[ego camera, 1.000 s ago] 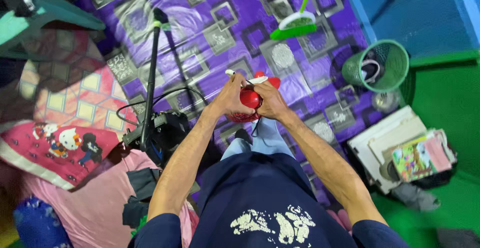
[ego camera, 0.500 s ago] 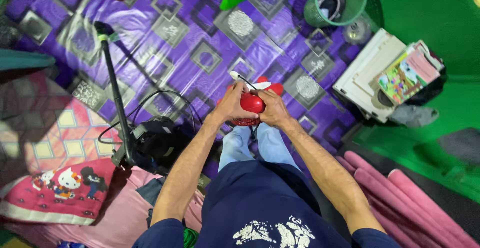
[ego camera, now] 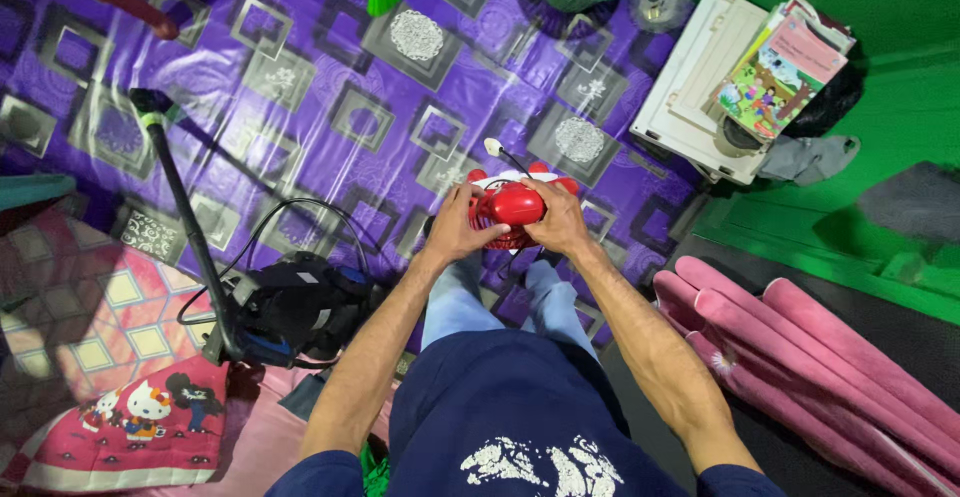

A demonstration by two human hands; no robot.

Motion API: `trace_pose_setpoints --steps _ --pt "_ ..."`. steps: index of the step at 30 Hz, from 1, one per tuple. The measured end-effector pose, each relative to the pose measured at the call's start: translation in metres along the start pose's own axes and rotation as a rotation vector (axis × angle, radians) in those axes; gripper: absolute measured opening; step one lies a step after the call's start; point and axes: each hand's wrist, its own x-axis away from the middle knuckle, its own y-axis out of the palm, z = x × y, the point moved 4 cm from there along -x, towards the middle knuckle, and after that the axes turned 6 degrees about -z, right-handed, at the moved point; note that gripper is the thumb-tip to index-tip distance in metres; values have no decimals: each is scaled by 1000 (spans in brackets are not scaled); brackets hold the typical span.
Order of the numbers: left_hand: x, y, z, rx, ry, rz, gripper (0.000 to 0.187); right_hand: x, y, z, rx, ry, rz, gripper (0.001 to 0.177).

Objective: The person manipulates the pole of a cleaning tool and then works on a small red electric fan, handling its grille and cord on top of a red plastic stool.

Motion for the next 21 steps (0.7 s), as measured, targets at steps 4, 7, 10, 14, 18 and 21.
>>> trace_pose_setpoints --steps 4,7,10,14,18,21 --pt "-11 26 9 -27 114 28 66 6 -21 12 14 -38 75 63" --pt "-23 43 18 -26 117 54 61 4 -35 26 -16 -42 101 60" --pt "-33 61 27 23 90 79 55 5 -51 44 -15 -39 89 59" --pt "-53 87 38 42 22 149 54 -7 -76 73 33 -62 70 59" --pt "-73 109 45 115 47 213 54 -19 -102 100 40 -188 47 60" --pt "-85 120 50 116 -15 180 51 -38 -117 124 79 -145 -16 61"
